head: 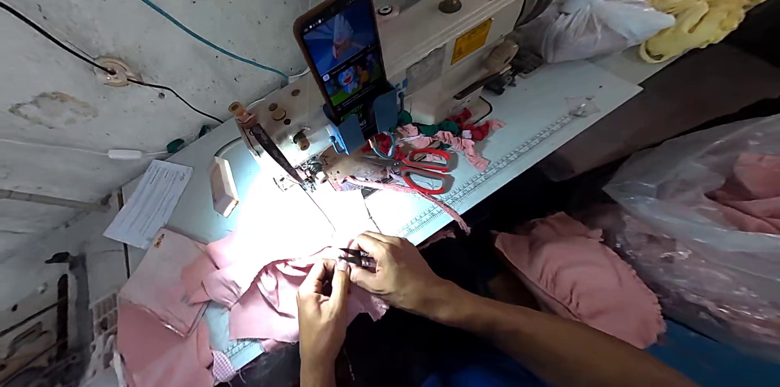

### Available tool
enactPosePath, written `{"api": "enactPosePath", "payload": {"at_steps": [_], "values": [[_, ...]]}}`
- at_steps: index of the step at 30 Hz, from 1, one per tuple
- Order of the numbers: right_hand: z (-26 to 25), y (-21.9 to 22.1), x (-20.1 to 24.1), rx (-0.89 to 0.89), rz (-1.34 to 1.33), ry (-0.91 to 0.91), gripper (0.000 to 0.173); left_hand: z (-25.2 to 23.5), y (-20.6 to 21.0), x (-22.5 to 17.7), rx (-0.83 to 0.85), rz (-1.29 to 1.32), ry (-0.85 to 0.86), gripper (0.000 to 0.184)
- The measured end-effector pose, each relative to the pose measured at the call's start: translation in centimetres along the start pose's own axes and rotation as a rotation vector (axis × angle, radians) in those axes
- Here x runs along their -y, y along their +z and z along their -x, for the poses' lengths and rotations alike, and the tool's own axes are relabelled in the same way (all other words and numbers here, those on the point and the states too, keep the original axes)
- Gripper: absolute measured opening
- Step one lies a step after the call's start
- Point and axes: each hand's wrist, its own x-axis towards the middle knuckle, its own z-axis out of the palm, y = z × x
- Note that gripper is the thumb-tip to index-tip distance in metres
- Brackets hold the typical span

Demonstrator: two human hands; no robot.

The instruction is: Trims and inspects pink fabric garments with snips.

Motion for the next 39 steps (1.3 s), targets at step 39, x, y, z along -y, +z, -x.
{"api": "enactPosePath", "payload": {"at_steps": [39], "values": [[1.8,-2.9,2.3,0.245,-0.737,0.423,0.015,0.5,1.3,-2.7,-0.181,-0.006,0.022,0.010]]}}
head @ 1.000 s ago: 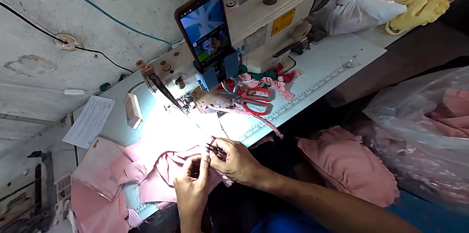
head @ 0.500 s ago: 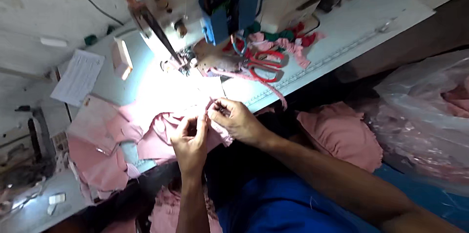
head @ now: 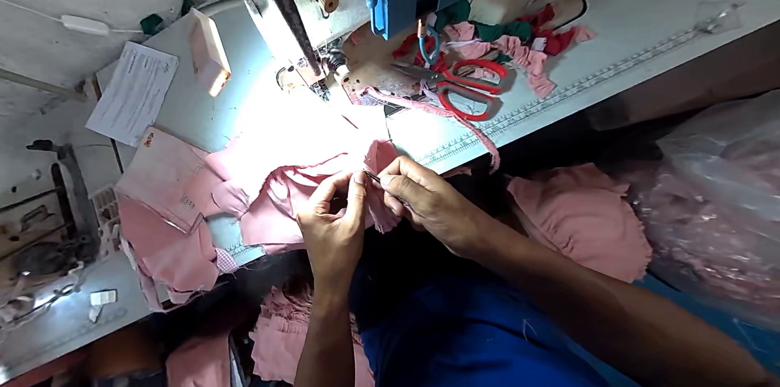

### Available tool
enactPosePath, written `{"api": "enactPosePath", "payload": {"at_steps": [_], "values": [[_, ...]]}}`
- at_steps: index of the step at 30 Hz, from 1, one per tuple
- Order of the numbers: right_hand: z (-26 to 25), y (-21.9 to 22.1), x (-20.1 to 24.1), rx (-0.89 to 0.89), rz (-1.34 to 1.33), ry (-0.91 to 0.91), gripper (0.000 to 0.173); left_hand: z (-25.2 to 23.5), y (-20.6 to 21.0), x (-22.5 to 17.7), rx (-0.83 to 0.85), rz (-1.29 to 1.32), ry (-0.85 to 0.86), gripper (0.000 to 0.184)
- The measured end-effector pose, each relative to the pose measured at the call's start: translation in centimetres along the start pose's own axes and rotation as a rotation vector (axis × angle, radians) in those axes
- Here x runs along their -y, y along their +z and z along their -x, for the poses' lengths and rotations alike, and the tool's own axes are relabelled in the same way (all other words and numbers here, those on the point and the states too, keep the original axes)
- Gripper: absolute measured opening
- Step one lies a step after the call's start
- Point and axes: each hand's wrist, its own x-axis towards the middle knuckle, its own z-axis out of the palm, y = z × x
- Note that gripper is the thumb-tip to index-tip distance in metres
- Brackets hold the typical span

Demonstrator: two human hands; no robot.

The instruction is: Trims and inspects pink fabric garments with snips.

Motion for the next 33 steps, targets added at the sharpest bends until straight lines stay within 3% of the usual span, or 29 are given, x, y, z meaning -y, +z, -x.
{"api": "enactPosePath", "payload": {"at_steps": [23,31,33], "values": [[-0.6,0.9,-1.0,-0.077,-0.308,-0.015,0.015,0.3,0.9,0.3,-0.021,-0.022,0.013,0.010],[-0.9,1.0,-0.8,-0.052,-0.340,0.003,0.014,0.1,0.9,0.9,-0.015,0.051,0.059,0.010],[-0.9,0.9,-1.0,-0.066,-0.248,-0.061,0.011,0.1,0.6,1.1,-0.029,0.052,0.048,0.010]]}}
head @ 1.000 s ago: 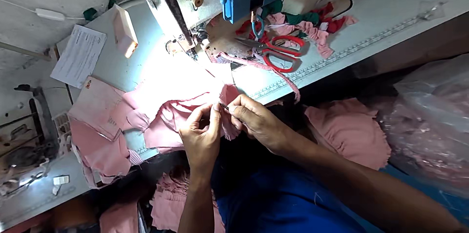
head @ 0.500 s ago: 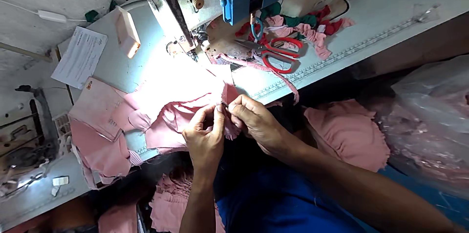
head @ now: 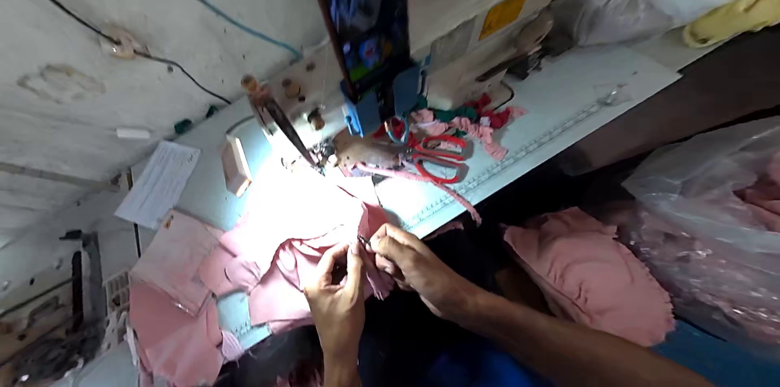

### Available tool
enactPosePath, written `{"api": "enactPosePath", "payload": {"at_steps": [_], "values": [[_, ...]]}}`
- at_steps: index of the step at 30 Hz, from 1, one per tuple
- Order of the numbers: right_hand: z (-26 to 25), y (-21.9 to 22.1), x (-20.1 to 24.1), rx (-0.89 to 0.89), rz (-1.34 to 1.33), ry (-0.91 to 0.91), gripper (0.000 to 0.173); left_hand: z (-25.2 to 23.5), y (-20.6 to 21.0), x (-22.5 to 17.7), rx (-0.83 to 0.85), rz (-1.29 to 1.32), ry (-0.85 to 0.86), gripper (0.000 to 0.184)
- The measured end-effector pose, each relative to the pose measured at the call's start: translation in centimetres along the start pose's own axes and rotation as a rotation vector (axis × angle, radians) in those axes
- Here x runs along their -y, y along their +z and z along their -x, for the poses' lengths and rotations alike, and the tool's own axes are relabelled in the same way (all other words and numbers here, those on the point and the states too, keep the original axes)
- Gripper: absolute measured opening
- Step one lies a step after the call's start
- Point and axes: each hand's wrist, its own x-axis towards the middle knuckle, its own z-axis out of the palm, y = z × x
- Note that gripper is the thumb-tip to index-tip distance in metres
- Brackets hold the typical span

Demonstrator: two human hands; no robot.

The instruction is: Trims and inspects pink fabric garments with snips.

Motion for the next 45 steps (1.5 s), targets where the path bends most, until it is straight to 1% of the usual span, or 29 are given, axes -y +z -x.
{"api": "enactPosePath", "payload": {"at_steps": [1,3,4,6,8,10,12,15,18,20,21,23,25,27,29,31,33,34,37,38,41,42,43,45], "values": [[-0.1,-0.1,-0.2,-0.026,0.109,-0.075,0.014,0.0,-0.1,0.0,-0.009,0.005,-0.003,0.010],[-0.4,-0.4,-0.3,-0.108,0.414,-0.214,0.036,0.1,-0.3,0.1,-0.016,0.004,0.004,0.011],[-0.6,-0.6,-0.2,-0.134,0.559,-0.268,0.039,0.2,-0.4,0.1,-0.011,0.001,0.008,0.011],[-1.2,-0.8,0.0,-0.144,0.796,-0.351,0.032,0.3,-0.5,0.2,0.004,-0.009,0.024,0.010],[-1.7,-0.8,0.0,-0.179,0.930,-0.417,0.026,0.7,-0.4,0.4,-0.004,-0.017,0.056,0.010],[-2.0,-0.2,-0.4,-0.231,0.906,-0.389,0.024,1.4,0.1,0.9,-0.060,-0.032,0.110,0.010],[-2.0,0.5,-1.1,-0.262,0.844,-0.364,0.024,1.9,0.4,1.1,-0.107,-0.037,0.109,0.009],[-1.8,0.4,-2.3,-0.248,0.901,-0.418,0.030,1.1,-0.9,0.8,-0.067,-0.138,-0.004,0.013],[-1.6,0.0,-2.3,-0.224,1.007,-0.489,0.028,0.3,-2.0,0.6,0.013,-0.123,-0.117,0.021],[-1.5,0.0,-2.0,-0.217,1.063,-0.533,0.026,-0.1,-2.3,0.7,0.090,-0.052,-0.153,0.019],[-1.4,0.1,-1.9,-0.224,1.089,-0.552,0.025,-0.2,-2.3,0.8,0.107,-0.024,-0.141,0.017],[-1.4,0.3,-1.9,-0.263,1.127,-0.570,0.024,-0.1,-2.0,0.6,0.065,-0.048,-0.082,0.014],[-1.4,0.4,-2.1,-0.308,1.128,-0.581,0.023,0.3,-1.3,0.3,-0.034,-0.121,-0.038,0.013],[-1.4,0.4,-2.2,-0.317,1.124,-0.613,0.022,0.3,-1.1,0.3,-0.070,-0.086,-0.067,0.012],[-1.3,0.2,-2.2,-0.274,1.129,-0.634,0.023,0.0,-1.3,0.5,-0.037,-0.002,-0.130,0.007],[-1.3,0.0,-1.9,-0.234,1.159,-0.633,0.023,-0.2,-1.4,0.7,-0.007,0.046,-0.158,0.005],[-1.3,-0.1,-1.5,-0.202,1.151,-0.600,0.023,-0.1,-1.4,0.8,0.017,0.070,-0.141,0.006],[-1.3,-0.1,-1.2,-0.185,1.112,-0.555,0.024,0.0,-1.3,0.8,0.022,0.086,-0.118,0.007],[-1.4,0.2,-0.4,-0.105,0.877,-0.310,0.028,0.3,-0.8,0.8,-0.013,0.145,-0.074,0.008],[-1.5,0.4,-0.5,-0.101,0.844,-0.289,0.029,0.2,-0.9,0.9,-0.019,0.158,-0.088,0.010],[-1.4,0.3,-1.0,-0.115,0.912,-0.368,0.031,-0.2,-1.6,1.1,0.029,0.170,-0.173,0.011],[-1.5,0.2,-1.0,-0.099,0.921,-0.368,0.031,-0.2,-1.9,1.0,0.051,0.156,-0.186,0.010],[-1.6,0.0,-0.8,-0.064,0.891,-0.341,0.029,-0.3,-2.1,1.0,0.064,0.141,-0.171,0.009],[-2.1,-0.4,-0.3,0.044,0.701,-0.250,0.022,-0.4,-2.1,0.9,0.064,0.134,-0.110,0.010]]}}
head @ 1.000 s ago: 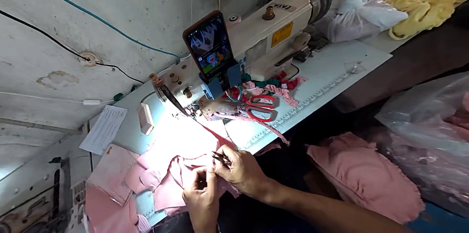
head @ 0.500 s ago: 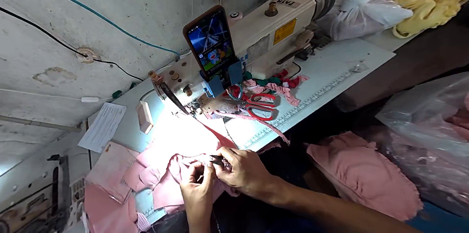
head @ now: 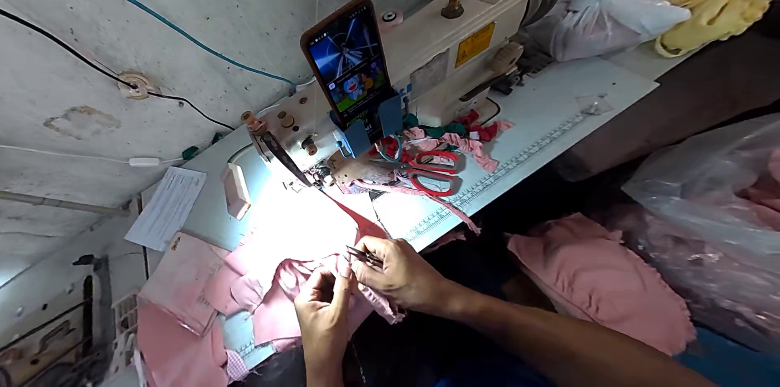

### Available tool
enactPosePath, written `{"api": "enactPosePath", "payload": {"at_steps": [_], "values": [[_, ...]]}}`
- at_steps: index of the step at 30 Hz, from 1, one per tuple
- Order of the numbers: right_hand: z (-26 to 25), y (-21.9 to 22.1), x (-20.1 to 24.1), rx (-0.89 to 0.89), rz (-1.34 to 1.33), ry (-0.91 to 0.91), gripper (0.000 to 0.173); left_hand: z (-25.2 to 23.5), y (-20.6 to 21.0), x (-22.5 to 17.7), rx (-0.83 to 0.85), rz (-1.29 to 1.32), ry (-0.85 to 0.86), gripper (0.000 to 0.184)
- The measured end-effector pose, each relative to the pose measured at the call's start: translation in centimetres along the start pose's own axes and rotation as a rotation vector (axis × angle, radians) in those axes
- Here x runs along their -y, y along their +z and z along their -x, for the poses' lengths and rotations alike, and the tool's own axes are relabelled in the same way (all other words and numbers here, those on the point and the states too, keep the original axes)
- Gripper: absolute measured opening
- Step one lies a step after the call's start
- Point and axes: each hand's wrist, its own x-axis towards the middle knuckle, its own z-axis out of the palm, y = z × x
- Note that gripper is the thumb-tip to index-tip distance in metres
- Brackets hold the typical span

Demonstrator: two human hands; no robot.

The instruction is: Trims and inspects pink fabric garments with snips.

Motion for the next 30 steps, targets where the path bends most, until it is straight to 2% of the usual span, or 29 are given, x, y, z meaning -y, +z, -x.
{"api": "enactPosePath", "payload": {"at_steps": [2,3,6,8,10,13,18,27,30], "values": [[-0.6,-0.3,-0.2,0.052,-0.237,0.032,0.015,-0.2,0.3,-0.1,-0.006,0.018,0.015,0.009],[-0.7,-0.4,-0.2,0.037,-0.272,0.045,0.014,-0.4,0.3,-0.2,-0.001,0.016,0.014,0.009],[0.1,-0.8,0.7,-0.103,-0.128,0.087,0.029,-1.1,0.8,-0.6,-0.017,-0.059,-0.012,0.011],[1.7,-1.0,1.8,-0.152,-0.157,0.023,0.034,-1.2,1.2,-1.1,-0.032,-0.093,-0.020,0.013],[3.4,-1.5,3.0,-0.082,-0.303,-0.025,0.027,-1.2,1.4,-1.5,-0.050,-0.074,-0.030,0.011],[3.9,-2.1,3.5,0.056,-0.460,0.052,0.021,-1.2,1.6,-1.8,-0.050,-0.035,-0.047,0.009],[2.8,-1.7,1.8,0.062,-0.478,0.189,0.017,-0.8,1.8,-2.2,-0.030,-0.050,-0.026,0.010],[2.6,-1.2,1.0,-0.001,-0.438,0.196,0.013,-0.5,2.4,-2.0,-0.041,-0.066,-0.020,0.008],[2.5,-1.1,1.0,-0.022,-0.509,0.206,0.014,-0.4,2.6,-2.2,-0.043,-0.083,-0.022,0.008]]}}
